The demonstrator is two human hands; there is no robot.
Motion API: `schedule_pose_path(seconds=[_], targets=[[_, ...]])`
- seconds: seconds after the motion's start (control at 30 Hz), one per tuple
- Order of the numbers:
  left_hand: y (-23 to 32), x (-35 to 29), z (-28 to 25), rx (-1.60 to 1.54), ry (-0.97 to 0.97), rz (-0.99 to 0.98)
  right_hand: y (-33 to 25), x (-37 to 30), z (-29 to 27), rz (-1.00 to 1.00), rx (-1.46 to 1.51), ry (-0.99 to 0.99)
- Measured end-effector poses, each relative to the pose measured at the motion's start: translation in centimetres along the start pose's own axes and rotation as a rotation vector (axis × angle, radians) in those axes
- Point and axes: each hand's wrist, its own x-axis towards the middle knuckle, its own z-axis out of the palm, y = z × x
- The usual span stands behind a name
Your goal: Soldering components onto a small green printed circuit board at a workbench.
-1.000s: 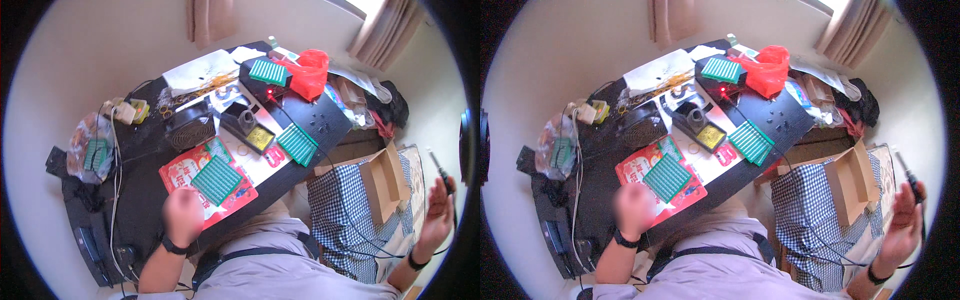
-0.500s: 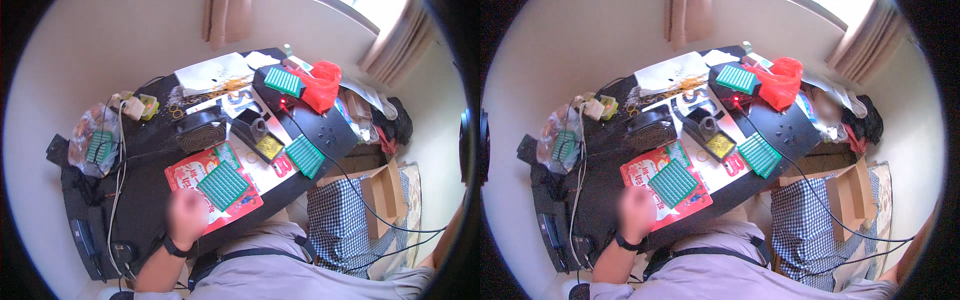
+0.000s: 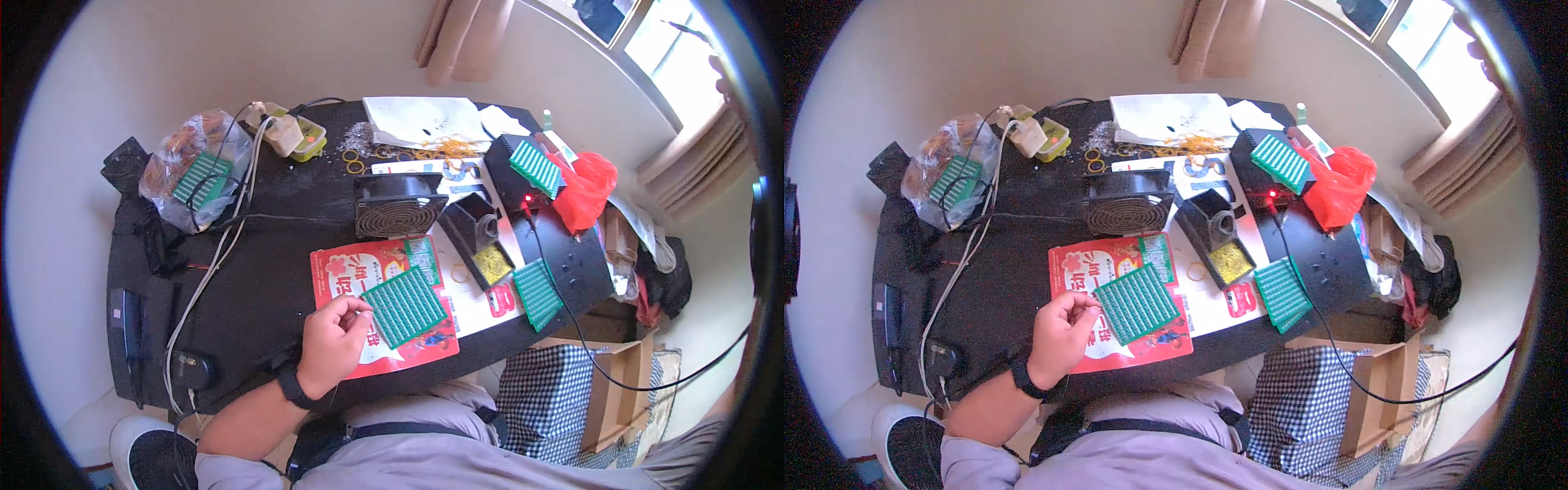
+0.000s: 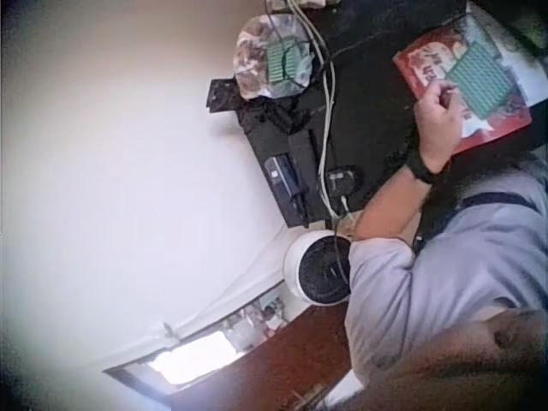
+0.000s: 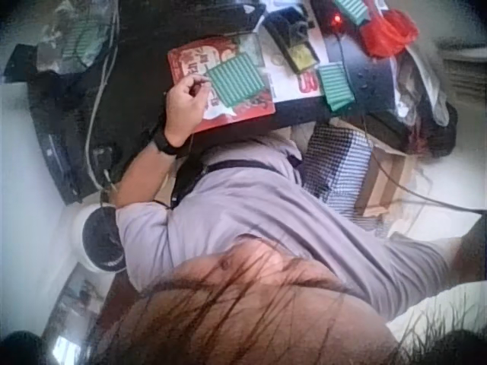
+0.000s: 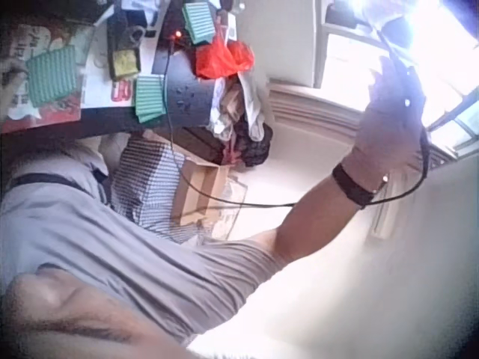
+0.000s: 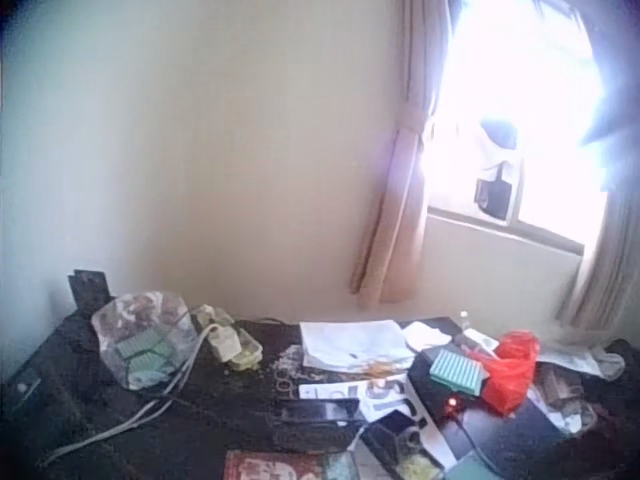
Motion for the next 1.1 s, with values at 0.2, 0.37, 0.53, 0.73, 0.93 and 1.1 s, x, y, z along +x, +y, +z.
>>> schedule_pose_path(seconds=[0.2,0.37,0.53,0.73,0.93,1.1], targets=[[1.1,1.1,0.2,-0.399,-0.053,-0.096,3.8,-4.0,3.7,-0.019,0.049,0.096],[5.8,-0.3,-2.6,-0.391,0.069,-0.095,7.1,-11.9,9.1,-0.055,0.329,0.338],[8.0,-1.9,-6.3,-0.347,0.263,0.072,7.2,-18.5,15.9,-0.029,0.566,0.484],[9.1,-3.0,-10.3,-0.407,0.361,0.261,7.0,-23.0,20.9,-0.011,0.73,0.575],[8.7,-3.4,-10.2,-0.395,0.365,0.282,6.4,-24.0,22.2,-0.016,0.766,0.627],[10.5,-2.9,-10.6,-0.477,0.332,0.379,6.4,-23.9,22.8,-0.033,0.75,0.675]])
